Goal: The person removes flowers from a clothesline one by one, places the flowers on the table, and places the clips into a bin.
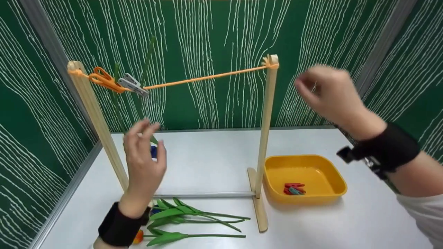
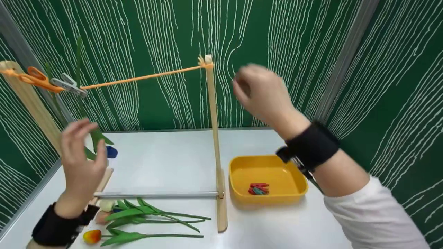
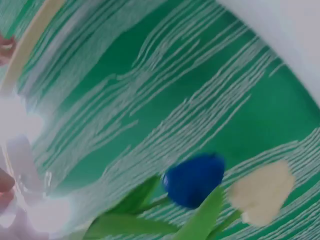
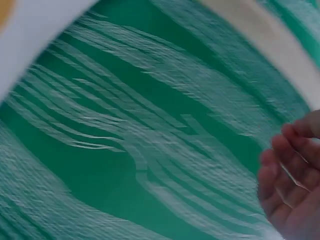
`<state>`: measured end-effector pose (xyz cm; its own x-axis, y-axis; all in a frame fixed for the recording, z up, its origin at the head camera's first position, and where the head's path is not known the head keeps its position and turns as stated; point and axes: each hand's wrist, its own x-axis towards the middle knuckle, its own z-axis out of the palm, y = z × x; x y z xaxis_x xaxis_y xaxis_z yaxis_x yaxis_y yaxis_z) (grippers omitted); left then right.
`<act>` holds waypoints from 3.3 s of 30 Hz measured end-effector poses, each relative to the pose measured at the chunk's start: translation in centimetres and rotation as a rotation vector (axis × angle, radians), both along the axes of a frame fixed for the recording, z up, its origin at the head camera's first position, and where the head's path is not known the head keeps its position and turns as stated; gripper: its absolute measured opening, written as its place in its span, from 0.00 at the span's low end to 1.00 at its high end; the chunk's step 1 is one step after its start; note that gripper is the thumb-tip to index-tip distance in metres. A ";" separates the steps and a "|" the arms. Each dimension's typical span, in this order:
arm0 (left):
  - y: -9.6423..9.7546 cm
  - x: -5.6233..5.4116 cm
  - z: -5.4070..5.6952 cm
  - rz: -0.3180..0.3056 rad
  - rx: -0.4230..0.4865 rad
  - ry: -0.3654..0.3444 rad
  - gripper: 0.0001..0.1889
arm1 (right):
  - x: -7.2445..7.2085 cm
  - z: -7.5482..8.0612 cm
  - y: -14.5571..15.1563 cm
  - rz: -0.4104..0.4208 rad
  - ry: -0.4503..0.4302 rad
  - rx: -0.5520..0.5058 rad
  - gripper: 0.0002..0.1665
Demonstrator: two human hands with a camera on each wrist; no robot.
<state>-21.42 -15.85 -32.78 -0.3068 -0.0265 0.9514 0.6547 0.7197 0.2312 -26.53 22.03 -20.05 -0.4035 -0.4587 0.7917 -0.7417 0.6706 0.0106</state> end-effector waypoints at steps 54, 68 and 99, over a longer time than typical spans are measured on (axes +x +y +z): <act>-2.3 -2.6 1.8 0.059 0.219 -0.215 0.16 | 1.5 5.9 -31.6 0.033 -0.079 0.315 0.16; 0.6 0.4 -3.9 -0.002 -0.178 -0.123 0.25 | 1.6 8.7 -20.2 0.397 0.038 0.000 0.19; -0.4 4.8 -17.1 -0.290 -0.699 -0.990 0.13 | -2.1 -25.4 8.3 -0.209 -1.085 -0.154 0.19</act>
<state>-16.58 -16.24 -49.86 -0.8093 0.5802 0.0914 0.5727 0.7451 0.3418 -28.65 30.30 -45.44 -0.9735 -0.2282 0.0160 -0.1801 0.7214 -0.6687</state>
